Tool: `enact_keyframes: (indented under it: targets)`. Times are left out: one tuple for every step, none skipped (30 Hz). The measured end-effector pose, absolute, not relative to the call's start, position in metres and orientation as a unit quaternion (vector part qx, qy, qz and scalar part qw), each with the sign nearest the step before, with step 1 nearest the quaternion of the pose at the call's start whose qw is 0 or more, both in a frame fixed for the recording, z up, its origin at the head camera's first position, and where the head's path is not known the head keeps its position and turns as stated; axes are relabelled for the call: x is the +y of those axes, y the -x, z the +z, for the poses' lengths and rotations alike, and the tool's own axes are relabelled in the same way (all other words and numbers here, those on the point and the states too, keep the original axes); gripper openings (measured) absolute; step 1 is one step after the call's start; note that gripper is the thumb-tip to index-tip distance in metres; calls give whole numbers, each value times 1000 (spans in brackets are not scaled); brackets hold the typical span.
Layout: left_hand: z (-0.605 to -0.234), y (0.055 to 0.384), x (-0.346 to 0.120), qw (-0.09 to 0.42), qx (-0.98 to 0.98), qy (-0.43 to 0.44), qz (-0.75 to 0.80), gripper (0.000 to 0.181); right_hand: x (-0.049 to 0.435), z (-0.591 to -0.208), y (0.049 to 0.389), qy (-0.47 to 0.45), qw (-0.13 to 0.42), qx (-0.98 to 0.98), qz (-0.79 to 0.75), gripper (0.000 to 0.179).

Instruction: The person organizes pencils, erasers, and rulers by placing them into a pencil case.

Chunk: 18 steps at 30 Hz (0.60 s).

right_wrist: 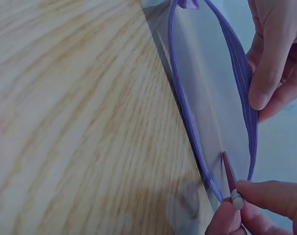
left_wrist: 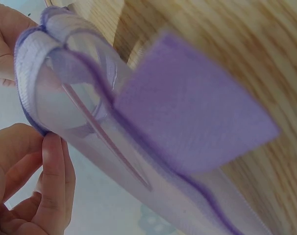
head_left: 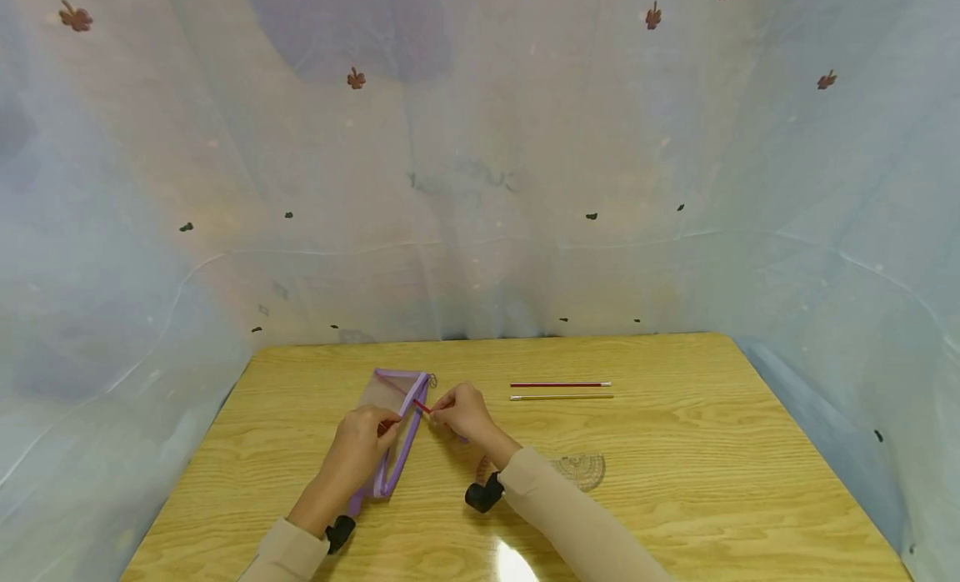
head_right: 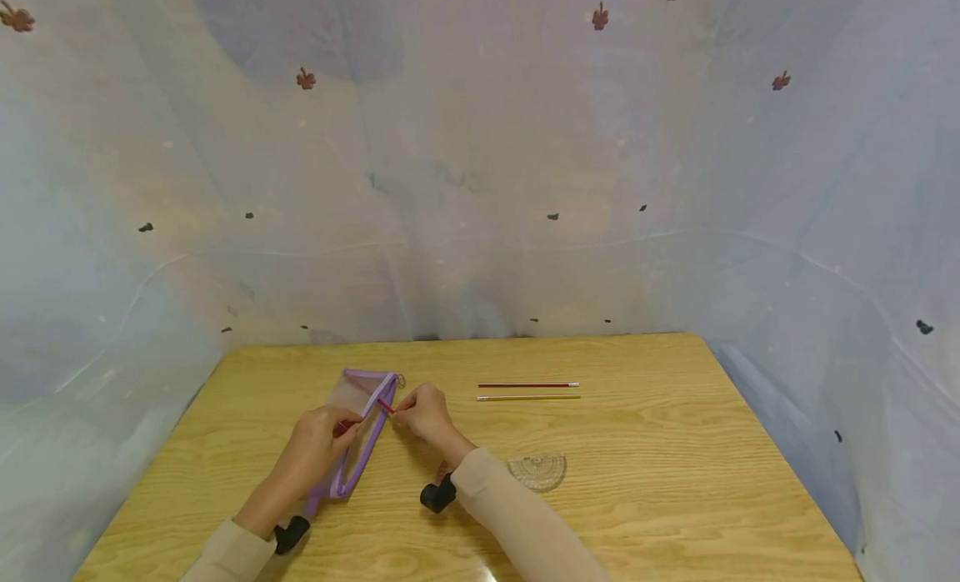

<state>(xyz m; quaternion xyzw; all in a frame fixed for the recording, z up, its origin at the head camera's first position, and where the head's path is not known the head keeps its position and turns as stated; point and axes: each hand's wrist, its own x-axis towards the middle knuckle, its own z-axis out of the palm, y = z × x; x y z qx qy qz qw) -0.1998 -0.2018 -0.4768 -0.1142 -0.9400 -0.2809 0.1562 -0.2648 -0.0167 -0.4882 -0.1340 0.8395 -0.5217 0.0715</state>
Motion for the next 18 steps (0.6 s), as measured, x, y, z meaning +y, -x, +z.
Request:
enact_keyframes:
  targets:
    - [-477, 200, -202, 155, -940, 114, -282, 5, -17, -488, 265, 131, 74, 838, -524, 5]
    - [-477, 200, -202, 154, -940, 113, -283, 5, -17, -488, 264, 130, 75, 837, -526, 5]
    - [-476, 200, -202, 154, -940, 114, -283, 5, -18, -488, 264, 129, 75, 835, -529, 4]
    - [-476, 200, -202, 153, -940, 114, -284, 5, -18, -488, 264, 128, 75, 834, -532, 4]
    - [-476, 200, -202, 152, -940, 114, -284, 5, -19, -488, 263, 126, 75, 832, -535, 4]
    - [-476, 200, -202, 152, -940, 113, -284, 5, -19, -487, 263, 125, 76, 830, -539, 4]
    - [-476, 200, -202, 151, -940, 113, -283, 5, -20, -487, 263, 124, 77, 828, -542, 4]
    - [-476, 200, -202, 151, -941, 113, -282, 6, -20, -488, 263, 123, 78, 826, -544, 4]
    - [-476, 200, -202, 150, -941, 113, -280, 6, -21, -487, 262, 120, 81, 824, -547, 4]
    - [-476, 200, -202, 150, -942, 112, -279, 6, -21, -487, 262, 119, 85, 823, -549, 4]
    - [-476, 200, -202, 149, -942, 112, -278, 6, -21, -488, 262, 116, 89, 821, -551, 4]
    - [-476, 200, -202, 149, -943, 112, -277, 7, -22, -488, 262, 115, 92, 820, -554, 4]
    - [-476, 200, -202, 149, -943, 112, -275, 7, -22, -489, 262, 114, 93, 819, -555, 4]
    - [-476, 200, -202, 149, -943, 111, -274, 7, -22, -489, 262, 113, 96, 818, -556, 4]
    - [-476, 200, -202, 149, -944, 111, -274, 7, -23, -490, 262, 110, 99, 816, -559, 4]
    - [-475, 200, -202, 147, -944, 110, -274, 7, -23, -490, 262, 109, 100, 814, -561, 4]
    - [-475, 200, -202, 146, -944, 110, -274, 7, -24, -491, 262, 106, 102, 813, -564, 4]
    - [-475, 200, -202, 145, -944, 110, -274, 7, -24, -491, 262, 104, 103, 811, -567, 5]
